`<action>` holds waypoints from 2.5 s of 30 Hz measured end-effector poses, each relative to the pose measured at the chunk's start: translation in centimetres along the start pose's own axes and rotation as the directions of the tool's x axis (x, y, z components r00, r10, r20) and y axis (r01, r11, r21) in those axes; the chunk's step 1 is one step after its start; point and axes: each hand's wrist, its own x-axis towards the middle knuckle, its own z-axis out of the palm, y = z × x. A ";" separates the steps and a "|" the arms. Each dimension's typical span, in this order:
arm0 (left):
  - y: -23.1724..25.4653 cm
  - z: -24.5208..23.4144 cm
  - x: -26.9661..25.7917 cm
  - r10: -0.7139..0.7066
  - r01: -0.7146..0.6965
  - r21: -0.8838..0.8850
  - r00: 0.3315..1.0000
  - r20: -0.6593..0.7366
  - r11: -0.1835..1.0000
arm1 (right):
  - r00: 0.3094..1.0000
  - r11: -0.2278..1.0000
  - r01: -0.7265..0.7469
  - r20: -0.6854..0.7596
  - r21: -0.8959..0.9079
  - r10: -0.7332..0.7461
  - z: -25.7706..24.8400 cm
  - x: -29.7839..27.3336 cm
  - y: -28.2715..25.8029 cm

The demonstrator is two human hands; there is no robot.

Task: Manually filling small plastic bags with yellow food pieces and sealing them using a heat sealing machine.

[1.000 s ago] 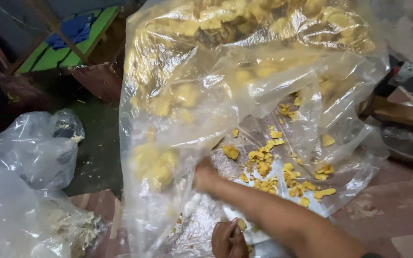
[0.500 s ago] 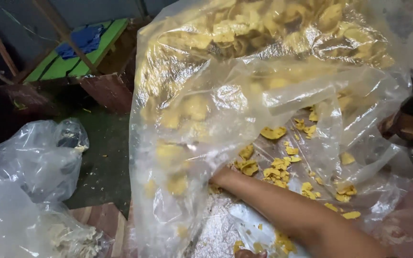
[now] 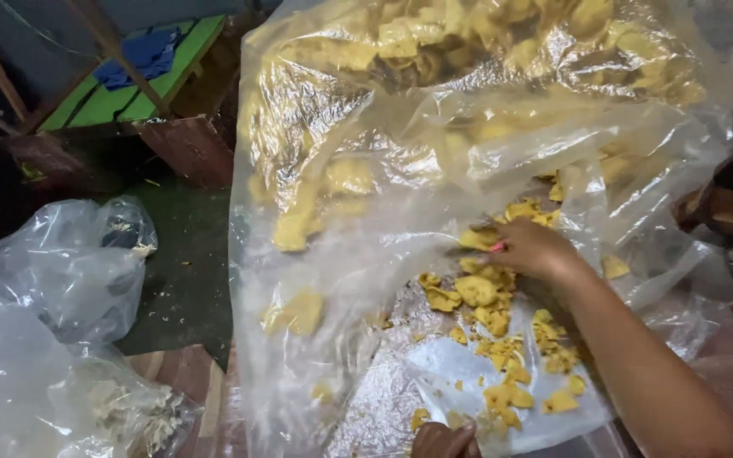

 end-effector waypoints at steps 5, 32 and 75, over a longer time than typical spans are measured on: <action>5.0 -0.4 5.2 -0.201 0.261 0.119 0.908 -0.367 0.958 | 0.970 0.999 -0.013 -0.244 0.034 0.021 1.2 1.6 5.6; 6.7 -3.0 17.6 -0.560 0.590 0.475 0.798 -0.223 0.653 | 0.973 0.970 0.163 -0.130 -0.182 -0.188 2.9 -14.4 4.8; 10.1 -0.7 23.1 -0.919 0.920 -0.047 0.383 -0.092 0.389 | 0.584 0.866 0.198 -0.654 -0.459 -0.481 -0.6 -20.2 2.7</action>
